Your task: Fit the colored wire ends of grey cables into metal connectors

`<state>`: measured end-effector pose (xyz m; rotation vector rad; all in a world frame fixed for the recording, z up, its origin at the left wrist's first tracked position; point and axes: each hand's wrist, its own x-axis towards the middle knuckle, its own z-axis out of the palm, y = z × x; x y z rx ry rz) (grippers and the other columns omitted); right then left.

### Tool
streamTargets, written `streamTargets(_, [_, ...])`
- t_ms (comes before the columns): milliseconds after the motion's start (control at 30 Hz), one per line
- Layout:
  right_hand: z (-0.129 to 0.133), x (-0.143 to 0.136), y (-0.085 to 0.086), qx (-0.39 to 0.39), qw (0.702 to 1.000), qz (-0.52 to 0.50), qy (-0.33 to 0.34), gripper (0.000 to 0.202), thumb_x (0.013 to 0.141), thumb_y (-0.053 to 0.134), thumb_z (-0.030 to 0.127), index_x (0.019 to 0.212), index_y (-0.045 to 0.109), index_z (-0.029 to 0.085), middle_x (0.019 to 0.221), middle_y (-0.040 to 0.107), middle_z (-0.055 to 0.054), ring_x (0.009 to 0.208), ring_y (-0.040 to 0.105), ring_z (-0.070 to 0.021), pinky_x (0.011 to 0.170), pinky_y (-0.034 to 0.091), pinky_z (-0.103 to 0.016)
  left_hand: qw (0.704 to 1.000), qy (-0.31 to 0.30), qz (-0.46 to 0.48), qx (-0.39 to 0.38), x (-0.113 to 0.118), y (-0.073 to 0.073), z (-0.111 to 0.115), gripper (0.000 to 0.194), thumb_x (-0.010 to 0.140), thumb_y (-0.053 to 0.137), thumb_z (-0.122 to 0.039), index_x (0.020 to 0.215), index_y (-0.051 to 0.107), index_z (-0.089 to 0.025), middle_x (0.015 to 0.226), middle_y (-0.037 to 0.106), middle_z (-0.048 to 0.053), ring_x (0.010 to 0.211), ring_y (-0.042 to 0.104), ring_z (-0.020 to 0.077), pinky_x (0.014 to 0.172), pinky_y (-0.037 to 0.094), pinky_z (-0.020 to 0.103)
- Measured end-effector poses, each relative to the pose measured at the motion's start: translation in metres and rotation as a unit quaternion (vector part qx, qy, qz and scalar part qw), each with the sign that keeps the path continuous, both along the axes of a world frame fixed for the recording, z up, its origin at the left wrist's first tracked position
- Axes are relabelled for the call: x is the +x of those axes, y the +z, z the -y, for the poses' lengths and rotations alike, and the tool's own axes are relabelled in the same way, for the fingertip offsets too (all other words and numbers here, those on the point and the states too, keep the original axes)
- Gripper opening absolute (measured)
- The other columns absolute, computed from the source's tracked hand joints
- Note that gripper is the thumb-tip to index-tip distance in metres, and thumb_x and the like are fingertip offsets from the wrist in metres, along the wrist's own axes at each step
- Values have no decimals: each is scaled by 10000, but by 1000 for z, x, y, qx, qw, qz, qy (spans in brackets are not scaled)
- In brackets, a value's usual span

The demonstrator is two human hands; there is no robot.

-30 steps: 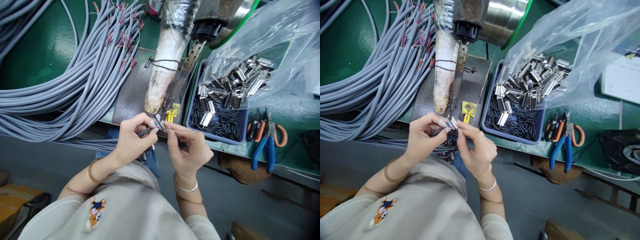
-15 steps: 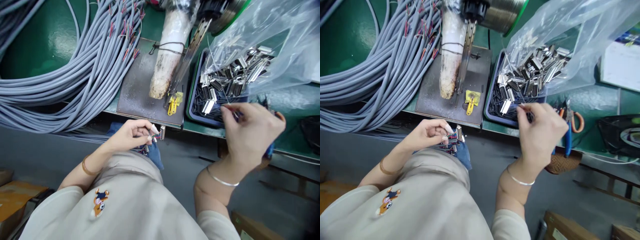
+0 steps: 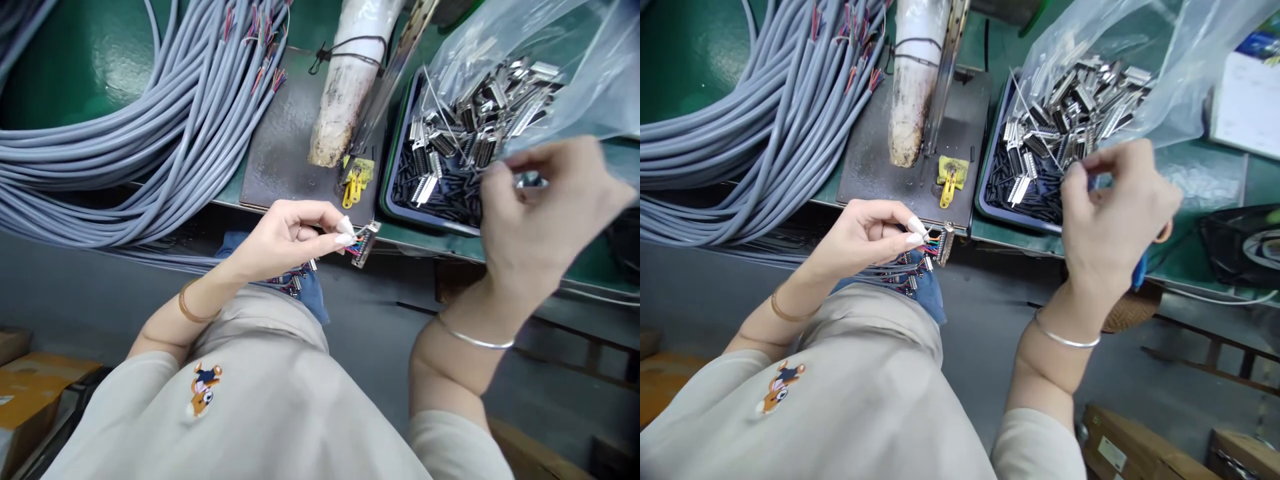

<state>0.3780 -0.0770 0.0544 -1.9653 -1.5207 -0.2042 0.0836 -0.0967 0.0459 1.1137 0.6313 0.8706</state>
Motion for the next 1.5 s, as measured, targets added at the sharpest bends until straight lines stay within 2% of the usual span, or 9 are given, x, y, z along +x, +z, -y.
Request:
streamTargets(100, [38, -38, 11, 102, 985, -120, 71, 100, 846, 731, 127, 927, 782, 156, 788, 708, 0, 541, 485, -43, 521, 304, -285, 998, 41, -14, -42, 10, -13, 3, 197, 796, 848, -279, 810, 731, -121, 700, 652, -2, 500, 436, 15, 422, 303, 159])
streamTargets(133, [49, -51, 12, 95, 977, -162, 104, 84, 840, 756, 137, 909, 783, 177, 754, 695, 0, 523, 464, -49, 486, 280, -273, 997, 51, -21, -55, 12, -16, 4, 204, 782, 852, -280, 807, 729, -120, 671, 635, -12, 478, 397, 9, 409, 275, 161])
streamTargets(200, [64, -74, 9, 18, 948, -243, 203, 30, 859, 772, 184, 873, 776, 210, 823, 725, -12, 507, 447, -51, 439, 265, -255, 995, 64, -34, -72, 15, -20, 6, 209, 754, 855, -279, 798, 730, -119, 644, 619, -20, 456, 360, 6, 399, 248, 165])
streamTargets(267, [68, -90, 2, -26, 921, -300, 248, 48, 899, 737, 209, 866, 768, 224, 820, 708, -2, 527, 458, -65, 462, 316, -252, 993, 81, -44, -70, 16, -20, 7, 193, 734, 849, -264, 786, 736, -117, 675, 642, -6, 467, 390, 12, 408, 269, 164])
streamTargets(433, [59, -101, -12, -36, 915, -327, 233, 104, 939, 683, 234, 849, 731, 216, 771, 660, 17, 549, 459, -77, 487, 310, -259, 992, 109, -63, -33, 15, -17, 8, 115, 742, 800, -218, 777, 761, -115, 767, 678, 31, 532, 453, 31, 450, 339, 162])
streamTargets(667, [56, -101, -9, -57, 910, -316, 263, 134, 952, 680, 248, 826, 701, 206, 752, 634, 31, 523, 389, -63, 496, 292, -267, 993, 92, -68, 1, 15, -21, 8, 72, 754, 774, -183, 767, 748, -117, 757, 658, 17, 488, 400, 11, 428, 312, 154])
streamTargets(1000, [59, -111, -14, -21, 942, -236, 240, 269, 923, 750, 342, 705, 661, 211, 615, 509, 52, 538, 354, -80, 531, 279, -292, 994, 95, -43, -14, 12, -26, 9, 96, 752, 799, -178, 796, 732, -125, 781, 669, 11, 488, 409, 8, 437, 319, 164])
streamTargets(1267, [60, -112, -17, 5, 951, -251, 182, 291, 964, 674, 469, 768, 698, 255, 666, 591, 10, 568, 463, -130, 533, 327, -314, 994, 95, -46, 10, 11, -28, 9, 98, 782, 816, -211, 790, 748, -142, 806, 693, 22, 527, 454, 31, 458, 347, 186])
streamTargets(1500, [60, -112, -19, -53, 945, -226, 229, 304, 958, 682, 457, 751, 692, 235, 680, 611, 19, 529, 399, -100, 534, 328, -303, 994, 81, -73, 16, 10, -26, 9, 101, 754, 835, -185, 776, 748, -138, 810, 681, 18, 509, 438, 27, 458, 332, 207])
